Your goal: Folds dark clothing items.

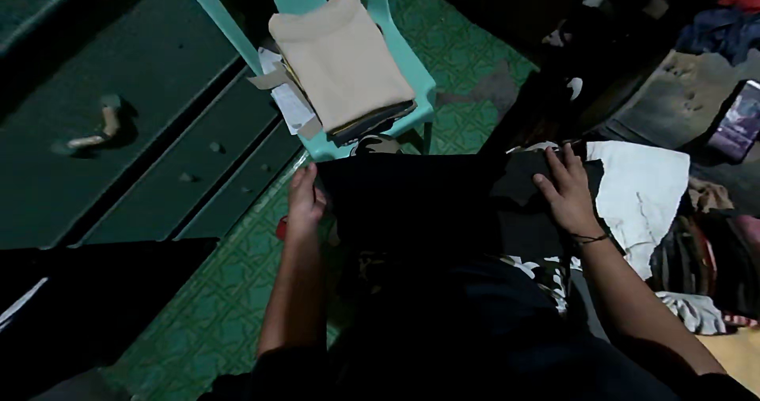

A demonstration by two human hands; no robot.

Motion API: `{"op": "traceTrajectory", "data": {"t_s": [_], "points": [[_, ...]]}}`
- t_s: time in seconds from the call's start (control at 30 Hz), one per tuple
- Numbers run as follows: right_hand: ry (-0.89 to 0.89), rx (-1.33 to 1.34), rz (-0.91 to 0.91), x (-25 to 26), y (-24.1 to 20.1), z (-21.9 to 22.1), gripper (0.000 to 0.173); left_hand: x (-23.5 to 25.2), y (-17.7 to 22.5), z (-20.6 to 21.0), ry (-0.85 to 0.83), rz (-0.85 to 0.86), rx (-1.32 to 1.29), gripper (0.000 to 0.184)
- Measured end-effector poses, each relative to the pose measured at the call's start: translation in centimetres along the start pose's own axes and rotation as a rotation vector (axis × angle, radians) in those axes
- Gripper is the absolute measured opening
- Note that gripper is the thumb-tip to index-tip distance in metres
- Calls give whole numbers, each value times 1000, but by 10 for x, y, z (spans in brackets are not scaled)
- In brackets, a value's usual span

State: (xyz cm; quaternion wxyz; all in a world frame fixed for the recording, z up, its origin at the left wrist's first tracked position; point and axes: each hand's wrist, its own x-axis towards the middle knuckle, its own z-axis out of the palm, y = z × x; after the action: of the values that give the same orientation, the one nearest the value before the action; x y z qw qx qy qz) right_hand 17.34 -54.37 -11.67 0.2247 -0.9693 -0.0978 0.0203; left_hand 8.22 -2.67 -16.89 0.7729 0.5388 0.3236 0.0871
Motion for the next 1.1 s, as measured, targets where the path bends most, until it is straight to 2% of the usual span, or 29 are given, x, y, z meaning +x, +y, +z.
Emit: {"op": "traceTrajectory", "data": {"t_s": [0.1, 0.13, 0.2, 0.27, 0.33, 0.47, 0.57, 0.63, 0.73, 0.83, 0.87, 0.93, 1.0, 1.1], "points": [[1, 9, -2, -1, 0, 0, 76, -2, -15, 6, 13, -34, 227, 35], [-3, 15, -10, -1, 0, 0, 79, -7, -18, 10, -5, -68, 273, 43], [-6, 22, -36, -3, 0, -3, 86, -21, -18, 20, -66, -189, 247, 60], [-9, 14, -79, -6, 2, -4, 92, -37, -11, 28, -181, -276, 199, 68], [-17, 23, -125, -10, 4, -7, 97, -41, -18, 19, -272, -282, 182, 62], [-40, 84, -245, -20, -2, -15, 104, -40, -30, 7, -200, -339, 213, 46], [-107, 69, -317, -27, -14, -20, 97, -40, -32, 5, -135, -412, 379, 55], [-136, 31, -335, -30, -14, -20, 90, -39, -37, 0, -133, -401, 429, 56], [-109, 40, -328, -30, -19, -23, 84, -43, -38, -22, -209, -305, 317, 50], [-93, 232, -378, -29, -54, -24, 81, -47, -26, -37, -272, -200, 187, 70], [-121, 344, -399, -29, -73, -22, 79, -48, -18, -39, -276, -175, 166, 73], [-241, 591, -438, -28, -113, -19, 81, -51, 1, -41, -291, -128, 118, 56], [-445, 851, -460, -26, -149, -12, 86, -58, 24, -37, -305, -97, 81, 45], [-777, 1169, -342, -25, -194, 4, 95, -68, 56, -30, -410, -31, 84, 44]]}}
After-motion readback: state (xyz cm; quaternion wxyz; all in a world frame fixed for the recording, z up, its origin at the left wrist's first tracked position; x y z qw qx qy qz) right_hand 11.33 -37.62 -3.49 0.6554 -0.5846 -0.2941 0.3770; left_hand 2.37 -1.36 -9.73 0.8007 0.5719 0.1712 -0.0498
